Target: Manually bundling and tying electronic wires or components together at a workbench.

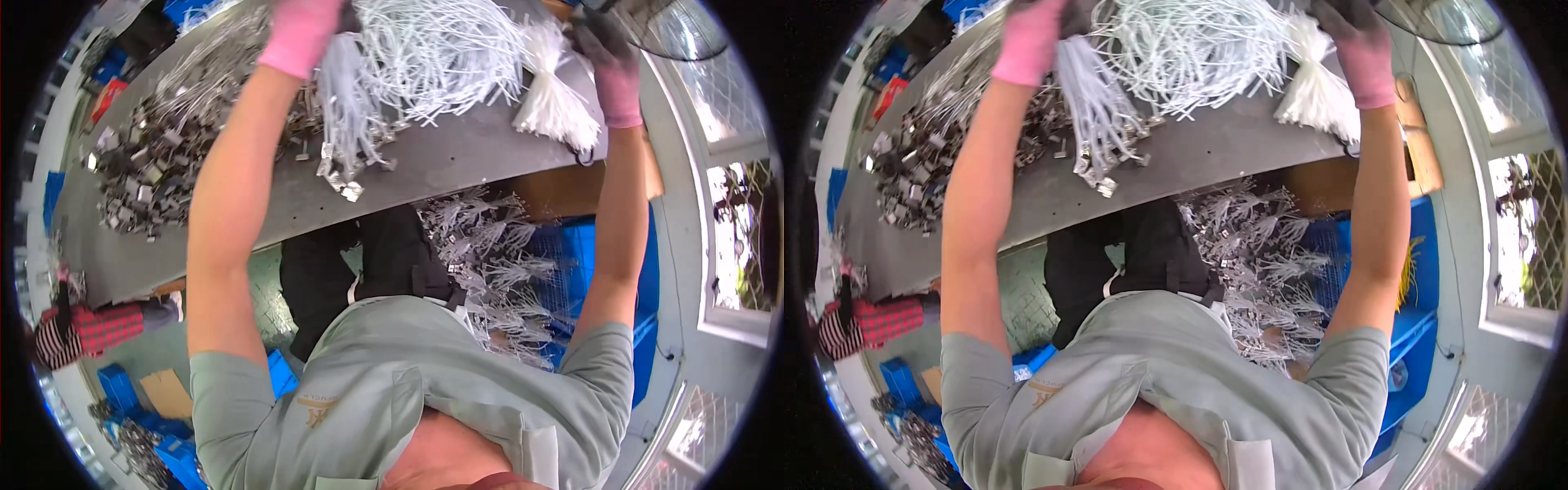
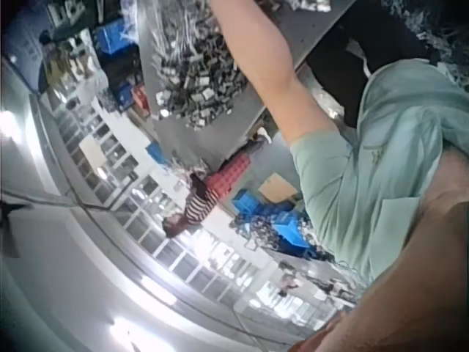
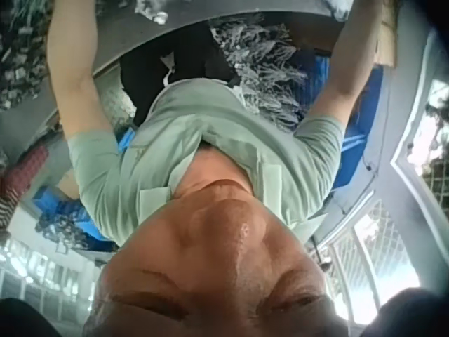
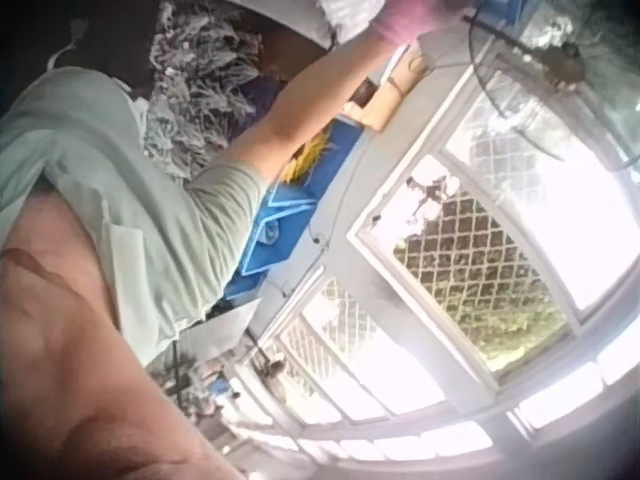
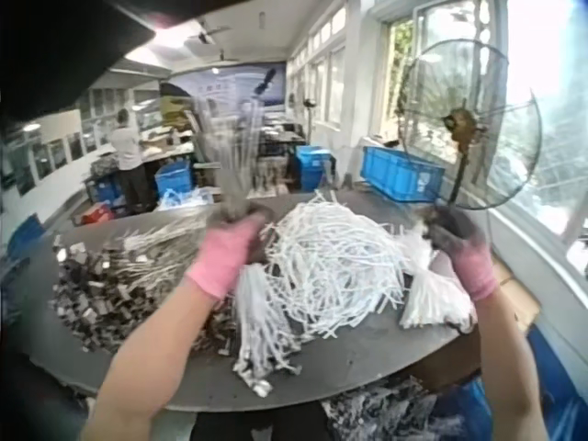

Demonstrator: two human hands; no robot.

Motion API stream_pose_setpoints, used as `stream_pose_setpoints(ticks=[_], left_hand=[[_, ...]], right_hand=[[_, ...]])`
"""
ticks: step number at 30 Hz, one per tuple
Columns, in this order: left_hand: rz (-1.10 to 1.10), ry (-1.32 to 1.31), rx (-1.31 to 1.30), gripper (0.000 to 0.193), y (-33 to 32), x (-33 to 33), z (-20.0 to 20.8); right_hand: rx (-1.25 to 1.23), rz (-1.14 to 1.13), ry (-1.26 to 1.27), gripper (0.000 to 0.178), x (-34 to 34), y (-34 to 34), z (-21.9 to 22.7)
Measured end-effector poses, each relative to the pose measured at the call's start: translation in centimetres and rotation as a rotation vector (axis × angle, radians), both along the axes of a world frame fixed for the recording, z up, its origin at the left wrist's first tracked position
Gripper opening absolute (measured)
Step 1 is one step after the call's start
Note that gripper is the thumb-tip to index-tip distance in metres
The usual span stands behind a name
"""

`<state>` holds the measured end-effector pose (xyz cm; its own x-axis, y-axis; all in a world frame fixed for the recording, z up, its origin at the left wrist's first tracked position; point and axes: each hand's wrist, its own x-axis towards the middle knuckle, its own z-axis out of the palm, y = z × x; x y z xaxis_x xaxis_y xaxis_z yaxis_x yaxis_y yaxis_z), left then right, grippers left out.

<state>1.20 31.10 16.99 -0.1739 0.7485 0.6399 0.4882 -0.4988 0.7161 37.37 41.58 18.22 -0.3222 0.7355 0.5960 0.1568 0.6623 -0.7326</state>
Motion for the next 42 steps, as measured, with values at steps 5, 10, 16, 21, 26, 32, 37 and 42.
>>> stream_pose_setpoints(ticks=[5, 10, 16, 21, 26, 32, 37, 42], left_hand=[[-0.243, -0.501, -0.279, 0.031, -0.7, 1.4, 1.4], [-0.28, -0.597, -0.325, 0.025, -0.1, 1.5, -1.1], [-0.298, -0.552, -0.278, 0.017, -0.8, 1.8, -1.3], [-0.26, -0.532, -0.259, 0.017, -0.9, 1.7, -1.5], [-0.238, -0.536, -0.221, 0.018, -1.2, 1.8, -1.4], [-0.258, -0.553, -0.236, 0.023, -1.2, 1.7, -1.4], [-0.257, -0.526, -0.24, 0.024, -1.2, 1.8, -1.6], [-0.359, -0.38, -0.353, 0.036, -1.8, 0.8, -1.4]], right_hand=[[-0.499, -0.397, -0.126, 0.025, 8.0, 1.2, -10.2], [-0.717, -0.604, -0.247, 0.028, 8.8, 2.0, -18.4], [-0.601, -0.823, -0.512, 0.052, 5.9, 6.7, -19.7], [-0.736, -0.646, -0.283, 0.026, 6.1, 7.1, -20.1], [-0.549, -0.516, -0.634, 0.025, 6.8, 5.7, -18.6], [-0.386, -0.018, -0.745, 0.024, 2.2, 3.8, -5.2], [-0.183, -0.129, -0.6, 0.023, -2.6, 5.6, 3.7], [-0.132, 0.132, -0.459, 0.025, -13.0, 1.1, 9.1]])
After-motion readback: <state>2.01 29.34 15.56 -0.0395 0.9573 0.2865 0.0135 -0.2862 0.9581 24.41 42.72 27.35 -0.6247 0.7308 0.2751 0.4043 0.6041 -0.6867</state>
